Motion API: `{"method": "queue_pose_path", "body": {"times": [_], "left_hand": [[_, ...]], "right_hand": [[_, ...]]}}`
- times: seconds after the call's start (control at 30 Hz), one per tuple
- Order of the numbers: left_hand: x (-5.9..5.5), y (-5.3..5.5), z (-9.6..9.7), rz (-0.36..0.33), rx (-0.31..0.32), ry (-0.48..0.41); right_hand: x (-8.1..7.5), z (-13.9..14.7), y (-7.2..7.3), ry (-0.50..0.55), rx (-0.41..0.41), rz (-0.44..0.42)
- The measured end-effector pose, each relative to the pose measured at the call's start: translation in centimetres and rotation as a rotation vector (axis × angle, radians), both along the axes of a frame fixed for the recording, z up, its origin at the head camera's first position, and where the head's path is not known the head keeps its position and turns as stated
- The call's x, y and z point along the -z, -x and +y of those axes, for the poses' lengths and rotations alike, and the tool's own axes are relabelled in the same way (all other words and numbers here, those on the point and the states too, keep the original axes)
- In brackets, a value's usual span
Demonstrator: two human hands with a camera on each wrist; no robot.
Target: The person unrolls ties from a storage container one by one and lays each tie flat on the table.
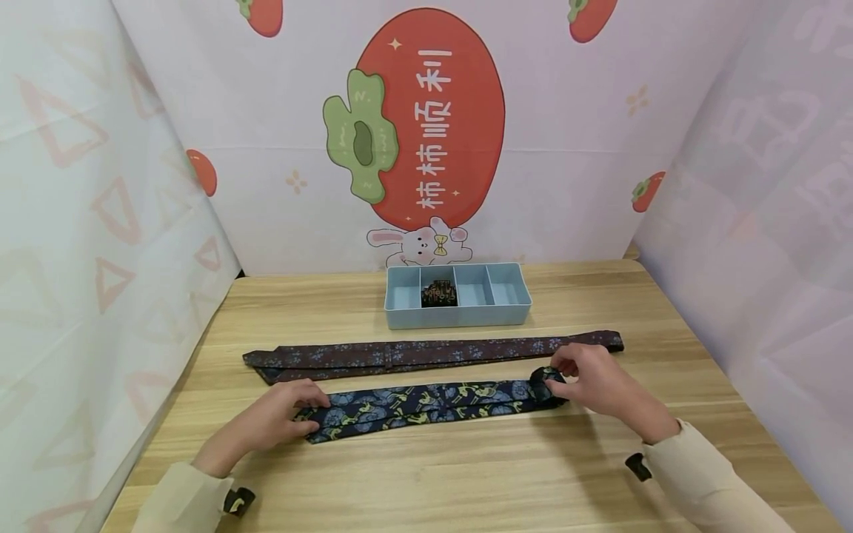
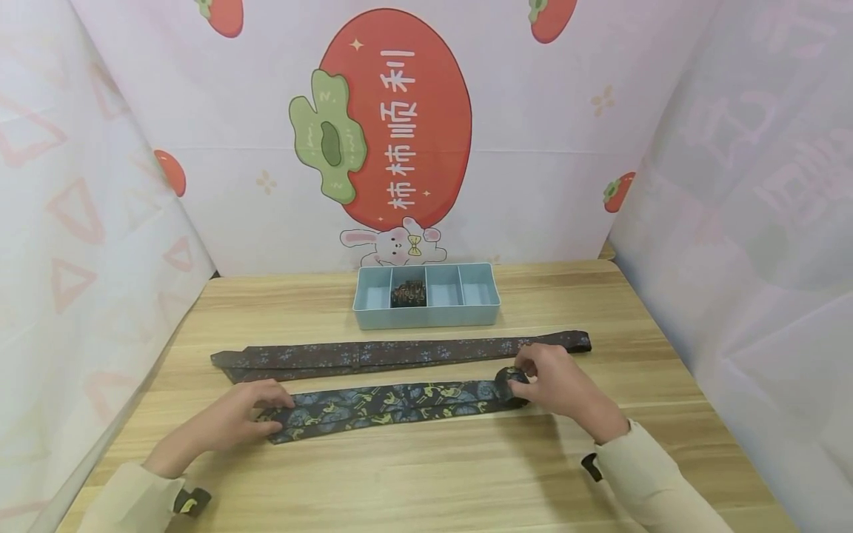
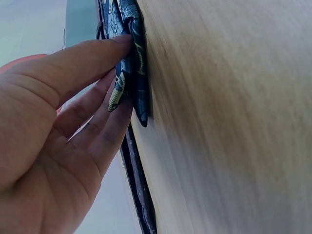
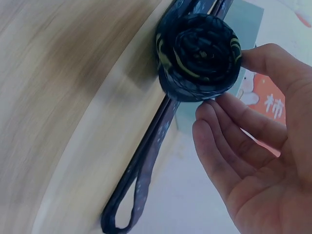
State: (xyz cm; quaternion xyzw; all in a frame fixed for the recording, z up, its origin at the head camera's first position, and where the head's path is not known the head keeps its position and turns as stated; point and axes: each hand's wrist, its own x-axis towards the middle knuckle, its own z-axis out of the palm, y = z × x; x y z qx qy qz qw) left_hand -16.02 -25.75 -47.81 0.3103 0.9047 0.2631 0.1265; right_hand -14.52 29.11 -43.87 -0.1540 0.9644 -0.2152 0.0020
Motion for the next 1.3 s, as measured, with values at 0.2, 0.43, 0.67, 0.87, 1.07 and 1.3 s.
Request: {"method": "queue_pose_path", "body": {"times": [0.2,0.43,0.67,0.87,1.07,1.3], "left_hand": [[-0.3,-0.1,-0.4,0.017,-0.003,0.003],[-0.4,-0.1,-0.8,0.012,-0.027,0.041],[-0.5,-0.2,-0.7,0.001,-0.033,0.040],[-0.4,-0.3,-0.6,0.005,-0.044,0.043],[-0.3,-0.3,-0.8,0.010,-0.041,0.043],[-0.3,-0.3,-1.4,-0.004,-0.047,0.047]], "right_hand": [[0.4,1.3,-0.1,0.003,0.024,-0.041],[0.4,1.9,0.1,0.002,-0.002,-0.035],[-1.0,0.7,0.3,-0.016,-0.044,-0.018],[-1.6,-1.0,0.6,0.008,-0.112,-0.041],[-0.8,-2.0,1.0,0.026,-0.195,-0.029],[0.1,-2.5,1.3,-0.007,-0.189,-0.024]]}}
